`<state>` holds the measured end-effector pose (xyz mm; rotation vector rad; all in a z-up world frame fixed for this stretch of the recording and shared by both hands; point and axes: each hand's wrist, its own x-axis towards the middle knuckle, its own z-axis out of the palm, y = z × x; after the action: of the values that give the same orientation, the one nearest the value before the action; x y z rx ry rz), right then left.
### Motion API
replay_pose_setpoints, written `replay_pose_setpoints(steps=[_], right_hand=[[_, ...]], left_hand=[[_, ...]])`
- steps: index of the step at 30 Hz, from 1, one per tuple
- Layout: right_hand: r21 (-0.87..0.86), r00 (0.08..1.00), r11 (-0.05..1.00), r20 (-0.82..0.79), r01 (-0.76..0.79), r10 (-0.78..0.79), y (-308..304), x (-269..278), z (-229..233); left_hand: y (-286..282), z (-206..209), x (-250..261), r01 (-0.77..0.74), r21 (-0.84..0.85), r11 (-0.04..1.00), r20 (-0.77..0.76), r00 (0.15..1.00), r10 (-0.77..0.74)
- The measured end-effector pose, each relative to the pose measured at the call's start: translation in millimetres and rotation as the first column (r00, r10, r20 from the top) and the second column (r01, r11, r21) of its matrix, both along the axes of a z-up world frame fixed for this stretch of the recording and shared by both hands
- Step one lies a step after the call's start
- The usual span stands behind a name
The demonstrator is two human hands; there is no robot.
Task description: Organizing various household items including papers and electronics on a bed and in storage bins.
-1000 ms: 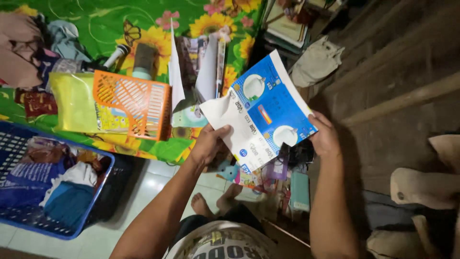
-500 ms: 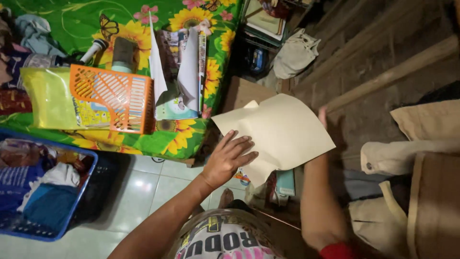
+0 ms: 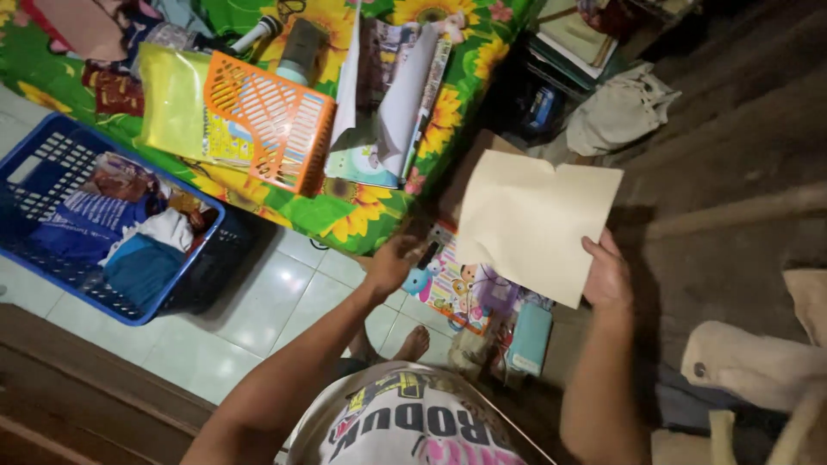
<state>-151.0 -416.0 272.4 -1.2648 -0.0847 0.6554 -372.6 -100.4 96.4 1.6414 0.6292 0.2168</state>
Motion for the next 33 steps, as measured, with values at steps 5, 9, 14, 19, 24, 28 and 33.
replay_pose_setpoints(steps=[5,9,14,19,24,28,33], right_hand=[[0.088,1.000,0.996,-0.006,0.010,-0.009,3.1,8.2,-5.5],[0.116,0.997,0.991,-0.030,-0.069,0.073,10.2,10.8,-10.3],[0.066,0.994,0.992,-0.022,-0.107,0.109,26.7,0.6,-20.0],[-0.171,0.986,0.984,0.148,-0.052,0.077,56.0,-6.4,-28.2],[-0.218,0.997,0.975,0.069,0.035,-0.020,96.4,-10.7,-26.3],[-0.139,0.987,0.988,0.152,0.069,-0.048,146.0,-1.0,-29.3],[-0.087,0.951,0.981,0.273,0.174,-0.145,236.9,20.8,-3.1]], left_hand=[[-4.1,61.2,16.5,-0.022,-0.296,0.955,0.046,0.998,0.037],[-6.1,143.9,34.9,-0.013,-0.477,0.879,0.100,0.993,0.069],[-18.5,119.8,52.6,0.039,-0.536,0.843,0.282,0.950,0.136],[-9.2,175.2,50.2,-0.047,-0.373,0.927,0.302,0.938,0.169],[43.1,155.9,67.8,0.057,-0.368,0.928,0.262,0.964,0.045],[115.0,129.9,84.1,0.110,-0.425,0.898,0.287,0.958,0.019],[230.0,81.1,102.3,-0.143,0.199,0.969,-0.013,0.989,0.149]])
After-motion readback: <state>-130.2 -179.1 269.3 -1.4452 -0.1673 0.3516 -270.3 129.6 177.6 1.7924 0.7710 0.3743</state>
